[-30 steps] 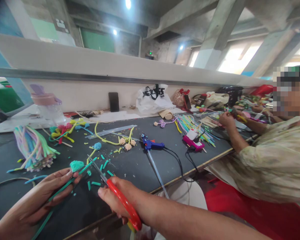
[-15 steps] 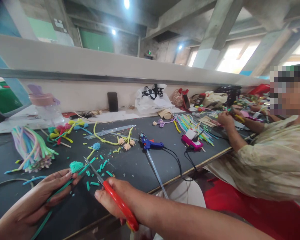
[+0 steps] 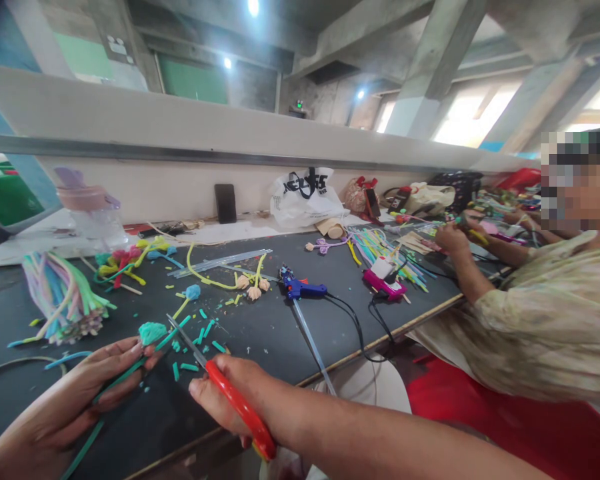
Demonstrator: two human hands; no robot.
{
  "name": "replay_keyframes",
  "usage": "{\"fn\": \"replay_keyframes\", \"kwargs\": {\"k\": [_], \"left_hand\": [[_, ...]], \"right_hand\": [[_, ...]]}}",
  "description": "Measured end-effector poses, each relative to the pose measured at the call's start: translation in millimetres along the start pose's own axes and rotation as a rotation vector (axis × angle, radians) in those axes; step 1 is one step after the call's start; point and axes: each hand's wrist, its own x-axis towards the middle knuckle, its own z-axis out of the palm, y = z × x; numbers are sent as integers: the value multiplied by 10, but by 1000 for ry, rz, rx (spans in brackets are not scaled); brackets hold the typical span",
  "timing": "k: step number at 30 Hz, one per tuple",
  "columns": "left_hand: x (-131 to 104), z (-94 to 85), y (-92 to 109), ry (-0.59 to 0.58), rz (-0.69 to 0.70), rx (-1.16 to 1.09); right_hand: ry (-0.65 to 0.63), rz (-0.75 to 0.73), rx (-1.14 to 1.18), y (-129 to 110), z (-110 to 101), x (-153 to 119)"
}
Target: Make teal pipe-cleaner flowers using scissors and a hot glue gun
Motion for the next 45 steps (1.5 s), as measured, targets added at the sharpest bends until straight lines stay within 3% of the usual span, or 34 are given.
{"fn": "replay_keyframes", "kwargs": {"k": [7, 11, 15, 20, 26, 34, 45], "left_hand": [[4, -16, -7, 17, -22, -28], [9, -19, -13, 30, -20, -32], [13, -16, -18, 35, -6, -28], [3, 8, 7, 38, 24, -28], [-3, 16, 11, 56, 55, -31], [31, -15, -21, -41, 41, -12], [15, 9, 2, 26, 16, -25]], "right_hand": [[29, -8, -15, -10, 9, -10], [99, -74, -14, -17, 36, -13], [174, -32, 76, -12, 64, -4], [46, 89, 193, 8, 0, 12], [-75, 91, 205, -23, -99, 4], [-24, 6, 123, 21, -35, 20], [15, 32, 66, 25, 1, 14]]}}
